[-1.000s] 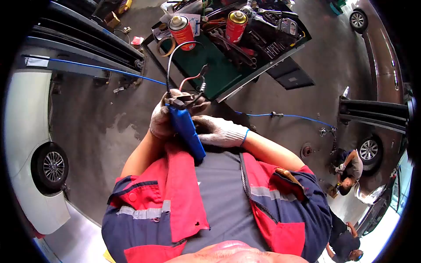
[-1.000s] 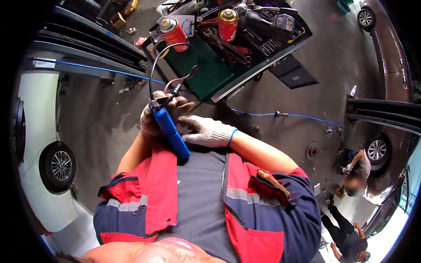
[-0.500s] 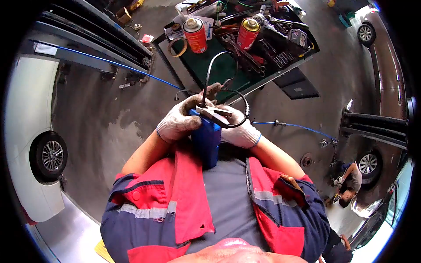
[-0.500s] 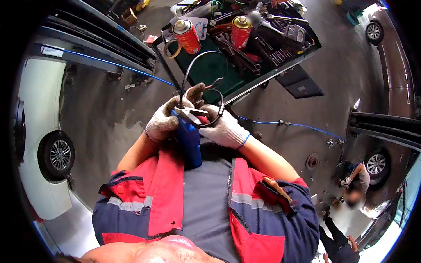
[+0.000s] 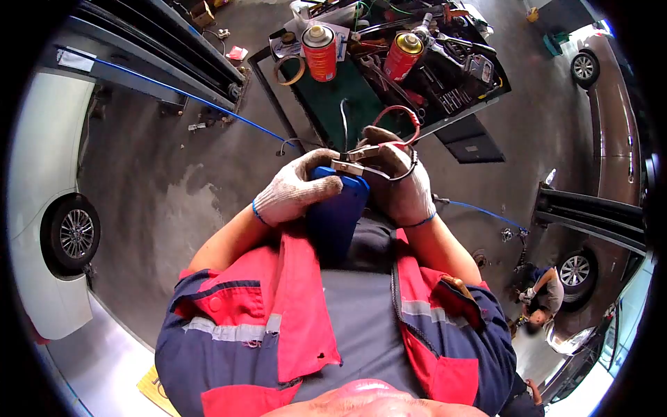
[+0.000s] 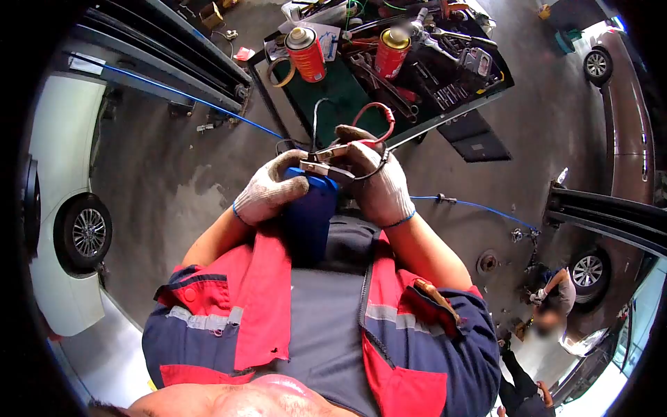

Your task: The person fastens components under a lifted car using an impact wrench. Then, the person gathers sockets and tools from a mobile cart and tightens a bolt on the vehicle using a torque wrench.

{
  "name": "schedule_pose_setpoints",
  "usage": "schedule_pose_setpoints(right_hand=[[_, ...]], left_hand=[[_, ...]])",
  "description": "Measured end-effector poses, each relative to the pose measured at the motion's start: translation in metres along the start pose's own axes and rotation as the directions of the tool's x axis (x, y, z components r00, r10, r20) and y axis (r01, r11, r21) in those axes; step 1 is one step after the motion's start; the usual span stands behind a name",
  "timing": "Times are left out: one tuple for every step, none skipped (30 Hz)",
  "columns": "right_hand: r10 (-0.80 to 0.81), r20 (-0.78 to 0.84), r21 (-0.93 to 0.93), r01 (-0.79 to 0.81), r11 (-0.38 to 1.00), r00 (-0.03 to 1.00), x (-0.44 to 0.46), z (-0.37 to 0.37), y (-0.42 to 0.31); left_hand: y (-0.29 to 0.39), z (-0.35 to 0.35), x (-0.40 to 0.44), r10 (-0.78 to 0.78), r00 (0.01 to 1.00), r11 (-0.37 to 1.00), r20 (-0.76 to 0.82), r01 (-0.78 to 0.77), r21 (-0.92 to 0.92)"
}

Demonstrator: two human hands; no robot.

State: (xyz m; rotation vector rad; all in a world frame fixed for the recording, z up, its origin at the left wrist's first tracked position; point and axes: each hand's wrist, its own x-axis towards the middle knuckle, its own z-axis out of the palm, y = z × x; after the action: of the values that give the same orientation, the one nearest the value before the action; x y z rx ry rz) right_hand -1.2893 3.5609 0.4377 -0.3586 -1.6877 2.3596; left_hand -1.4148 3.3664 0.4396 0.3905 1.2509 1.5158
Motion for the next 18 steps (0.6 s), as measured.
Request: schedule_pose_setpoints(right_hand=[[0.043, -0.050, 0.158, -0.034, 0.987, 0.998, 0.000, 0.001, -0.002], [0.096, -0.092, 0.314, -0.062, 0.947, 0.991, -0.001, 0.002, -0.004], [0.156, -0.124, 0.463, -0.082, 0.883, 0.980, -0.003, 0.004, -0.005], [0.072, -0.129, 0.320, -0.027, 0.947, 0.989, -0.004, 0.005, -0.003], [-0.013, -0.134, 0.171, 0.036, 0.985, 0.991, -0.005, 0.007, -0.001], [-0.038, -0.128, 0.067, 0.047, 0.997, 0.991, -0.006, 0.007, 0.004], [0.063, -0.136, 0.209, -0.034, 0.977, 0.989, -0.007, 0.011, 0.002], [0.164, -0.142, 0.348, -0.106, 0.931, 0.976, -0.008, 0.016, 0.000], [0.107, -0.082, 0.173, -0.091, 0.981, 0.991, -0.007, 0.017, -0.002], [0.048, -0.022, -0.004, -0.048, 0.999, 0.999, -0.007, 0.018, -0.004], [0.193, 0.065, 0.107, -0.199, 0.974, 0.979, -0.003, 0.014, -0.013], [0.232, 0.215, 0.201, -0.276, 0.940, 0.949, -0.001, 0.007, -0.011], [0.158, 0.279, 0.198, -0.218, 0.956, 0.947, 0.000, -0.005, 0.009], [0.201, 0.354, 0.221, -0.291, 0.931, 0.913, -0.002, -0.011, 0.015], [0.277, 0.349, 0.089, -0.325, 0.941, 0.896, -0.005, -0.017, 0.023], [0.351, 0.341, -0.046, -0.357, 0.933, 0.872, -0.008, -0.023, 0.031], [0.422, 0.331, -0.177, -0.384, 0.906, 0.844, -0.011, -0.029, 0.040], [0.452, 0.328, -0.328, -0.349, 0.878, 0.829, -0.009, -0.037, 0.046]], left_hand=[[0.003, 0.000, 0.001, 0.013, 1.000, 0.999, -0.002, -0.013, 0.032], [0.004, -0.001, 0.001, 0.013, 1.000, 0.999, 0.001, -0.013, 0.041], [0.004, -0.001, 0.001, 0.013, 1.000, 0.999, 0.003, -0.013, 0.049], [0.004, -0.001, 0.000, 0.011, 1.000, 0.998, 0.006, -0.011, 0.058], [0.007, 0.000, -0.001, -0.003, 1.000, 0.997, 0.006, 0.003, 0.081], [0.012, 0.002, -0.001, -0.016, 1.000, 0.994, 0.005, 0.015, 0.106], [0.015, 0.002, -0.001, -0.027, 1.000, 0.991, 0.003, 0.026, 0.131], [0.017, 0.003, -0.001, -0.031, 0.999, 0.993, 0.007, 0.030, 0.116], [0.018, 0.003, -0.002, -0.037, 0.999, 0.994, 0.010, 0.036, 0.099], [0.019, 0.001, -0.003, -0.041, 0.999, 0.996, 0.011, 0.040, 0.084], [0.017, -0.004, -0.004, -0.002, 1.000, 0.998, 0.014, 0.002, 0.061], [0.012, -0.013, -0.003, 0.038, 0.999, 0.998, 0.017, -0.038, 0.040], [0.012, -0.021, -0.002, 0.081, 0.996, 0.996, 0.022, -0.082, 0.022], [0.018, -0.023, -0.004, 0.138, 0.990, 0.990, -0.034, -0.139, -0.036], [0.021, -0.035, -0.008, 0.116, 0.989, 0.993, -0.087, -0.117, -0.002], [0.019, -0.053, -0.010, 0.140, 0.988, 0.990, -0.058, -0.140, 0.003], [0.016, -0.071, -0.012, 0.168, 0.985, 0.986, -0.028, -0.168, 0.011], [0.012, -0.085, -0.016, 0.194, 0.980, 0.981, -0.049, -0.194, 0.015]])
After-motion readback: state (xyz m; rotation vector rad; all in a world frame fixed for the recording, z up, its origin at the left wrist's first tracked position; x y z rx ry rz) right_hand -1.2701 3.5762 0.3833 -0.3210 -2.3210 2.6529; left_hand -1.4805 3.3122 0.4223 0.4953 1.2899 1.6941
